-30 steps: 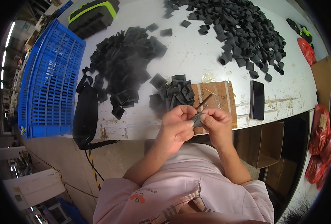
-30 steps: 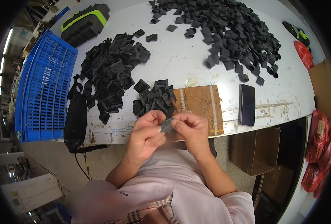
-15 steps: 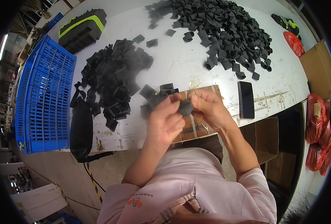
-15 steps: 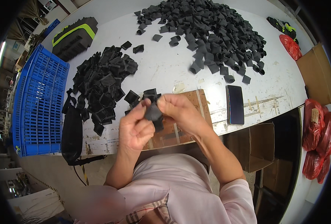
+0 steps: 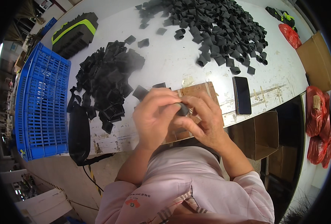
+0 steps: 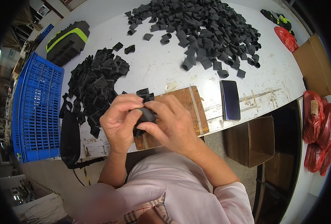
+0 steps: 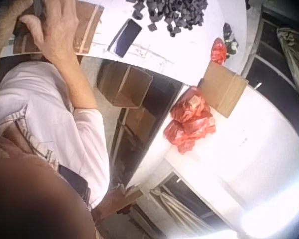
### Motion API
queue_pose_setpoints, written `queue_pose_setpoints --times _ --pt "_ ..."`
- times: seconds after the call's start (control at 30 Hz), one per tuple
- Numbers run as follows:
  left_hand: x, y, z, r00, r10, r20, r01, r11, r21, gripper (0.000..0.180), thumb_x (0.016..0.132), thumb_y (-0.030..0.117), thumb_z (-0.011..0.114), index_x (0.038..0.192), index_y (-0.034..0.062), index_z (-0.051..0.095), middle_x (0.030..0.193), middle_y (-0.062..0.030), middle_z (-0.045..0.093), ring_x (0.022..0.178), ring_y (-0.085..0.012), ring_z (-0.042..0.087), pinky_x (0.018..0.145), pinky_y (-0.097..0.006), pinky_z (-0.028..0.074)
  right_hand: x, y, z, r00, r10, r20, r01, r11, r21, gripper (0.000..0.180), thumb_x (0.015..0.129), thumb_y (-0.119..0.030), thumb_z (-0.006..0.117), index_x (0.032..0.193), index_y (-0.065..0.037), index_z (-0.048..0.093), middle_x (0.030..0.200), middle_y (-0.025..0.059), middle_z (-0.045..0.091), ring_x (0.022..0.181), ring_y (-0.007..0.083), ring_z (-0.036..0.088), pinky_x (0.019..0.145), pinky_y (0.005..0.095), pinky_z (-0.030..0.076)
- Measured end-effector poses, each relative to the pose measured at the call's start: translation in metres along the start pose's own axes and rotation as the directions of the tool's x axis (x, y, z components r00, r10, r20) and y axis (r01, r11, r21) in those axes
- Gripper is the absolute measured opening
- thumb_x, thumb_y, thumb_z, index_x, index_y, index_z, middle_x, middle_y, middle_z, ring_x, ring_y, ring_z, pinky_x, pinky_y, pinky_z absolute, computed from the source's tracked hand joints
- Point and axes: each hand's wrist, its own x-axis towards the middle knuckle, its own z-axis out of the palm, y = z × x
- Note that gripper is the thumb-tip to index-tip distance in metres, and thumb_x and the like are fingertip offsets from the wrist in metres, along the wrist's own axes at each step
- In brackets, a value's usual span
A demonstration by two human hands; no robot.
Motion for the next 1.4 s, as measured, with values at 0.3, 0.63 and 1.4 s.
queue_pose_setpoints --times 0.3,0.63,1.4 --pt "-0.014 0.004 0.006 0.852 -0.509 -0.123 0.247 0.598 -0.763 0.01 0.086 0.011 0.051 0.088 0.0008 0.052 0.089 -0.0091 0.052 0.089 -0.0173 0.048 0.084 -0.032 0.038 0.012 -0.002 0.005 0.978 -0.179 -0.106 0.16 0.973 -0.169 0.018 0.063 -0.003 0.068 0.078 0.001 0.058 0.068 0.009 0.051 0.06 0.0225 0.051 0.048 0.0313 0.042" --pt "-0.019 0.002 0.004 0.833 -0.551 -0.043 0.251 0.447 -0.859 0.008 0.086 0.01 0.051 0.087 0.0023 0.051 0.088 -0.0072 0.05 0.084 -0.0166 0.047 0.082 -0.032 0.039 0.012 0.004 0.006 0.996 -0.069 -0.056 0.068 0.998 -0.007 0.013 0.065 -0.001 0.066 0.074 0.002 0.058 0.066 0.0098 0.05 0.059 0.0235 0.049 0.05 0.0317 0.04" --pt "-0.025 -0.154 -0.07 0.825 -0.441 -0.352 0.522 0.36 0.773 0.023 0.074 0.006 0.061 0.095 0.0003 0.055 0.092 -0.0178 0.054 0.081 -0.0324 0.054 0.072 -0.039 0.043 -0.009 0.029 -0.003 0.79 0.604 0.102 -0.605 0.742 0.288 0.044 0.087 -0.039 0.048 0.084 0.003 0.06 0.063 0.0019 0.054 0.054 0.006 0.046 0.047 0.0192 0.033"
